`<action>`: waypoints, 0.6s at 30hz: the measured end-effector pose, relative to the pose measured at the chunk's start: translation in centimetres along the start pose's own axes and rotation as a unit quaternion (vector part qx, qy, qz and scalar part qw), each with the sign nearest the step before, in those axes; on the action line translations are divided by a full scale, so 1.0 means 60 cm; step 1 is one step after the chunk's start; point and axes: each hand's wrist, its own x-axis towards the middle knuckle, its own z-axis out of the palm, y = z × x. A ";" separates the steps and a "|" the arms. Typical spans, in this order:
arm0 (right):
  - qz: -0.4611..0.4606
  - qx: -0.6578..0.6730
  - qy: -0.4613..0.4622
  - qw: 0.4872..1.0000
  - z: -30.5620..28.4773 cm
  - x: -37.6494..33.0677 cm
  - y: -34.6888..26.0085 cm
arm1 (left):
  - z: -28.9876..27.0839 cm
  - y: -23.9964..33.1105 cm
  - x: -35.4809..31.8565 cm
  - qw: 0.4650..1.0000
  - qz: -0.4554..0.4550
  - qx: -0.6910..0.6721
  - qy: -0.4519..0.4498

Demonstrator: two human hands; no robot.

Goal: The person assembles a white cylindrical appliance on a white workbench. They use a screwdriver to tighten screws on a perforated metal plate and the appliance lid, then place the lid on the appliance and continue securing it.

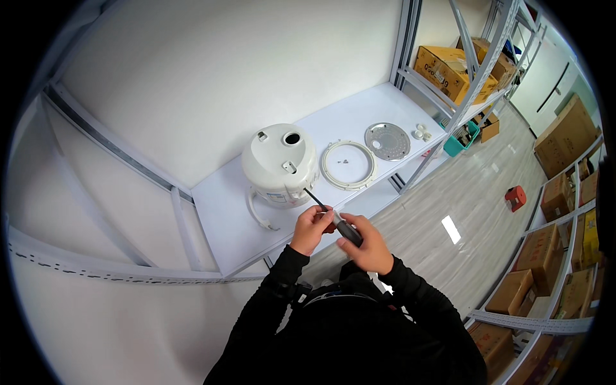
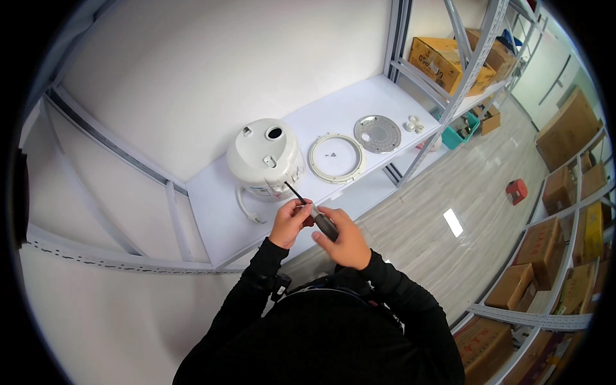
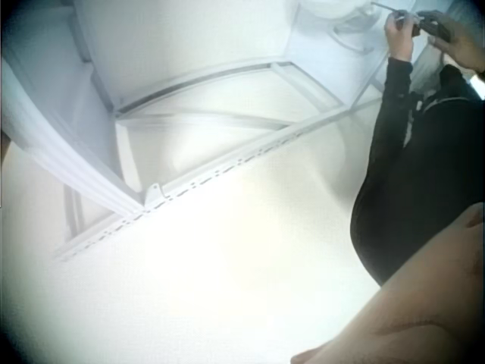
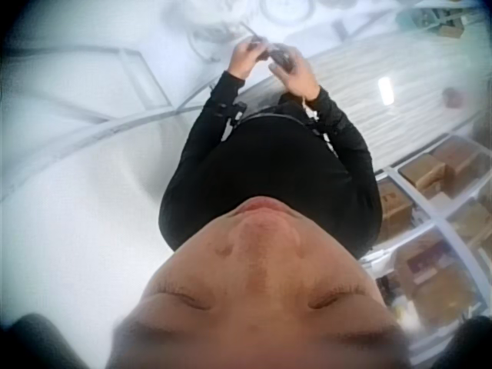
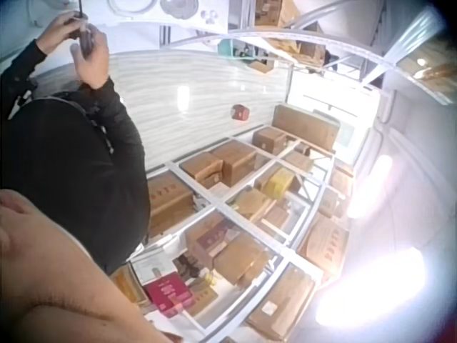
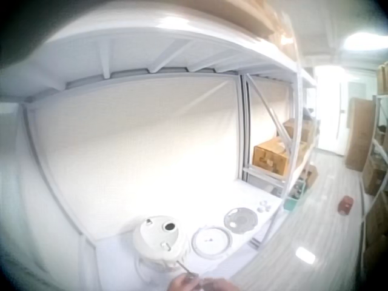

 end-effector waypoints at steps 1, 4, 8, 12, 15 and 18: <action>0.045 0.133 -0.001 0.990 -0.001 0.006 0.003 | 0.002 0.003 -0.003 1.000 0.001 -0.010 -0.003; 0.251 0.427 -0.099 0.863 -0.042 0.020 -0.007 | 0.006 0.001 -0.007 0.998 0.011 -0.057 -0.017; 0.227 0.278 -0.090 0.929 -0.030 0.019 -0.014 | 0.000 -0.008 -0.005 0.996 0.020 -0.081 -0.031; -0.105 -0.199 0.017 0.974 0.001 -0.003 -0.023 | 0.002 -0.006 -0.005 1.000 -0.003 -0.024 0.016; -0.045 -0.084 0.001 0.995 0.001 -0.004 -0.032 | -0.001 -0.009 -0.007 1.000 0.004 -0.010 0.012; 0.228 0.366 -0.054 0.901 -0.015 0.009 0.007 | 0.003 -0.004 -0.008 0.999 0.012 -0.036 0.003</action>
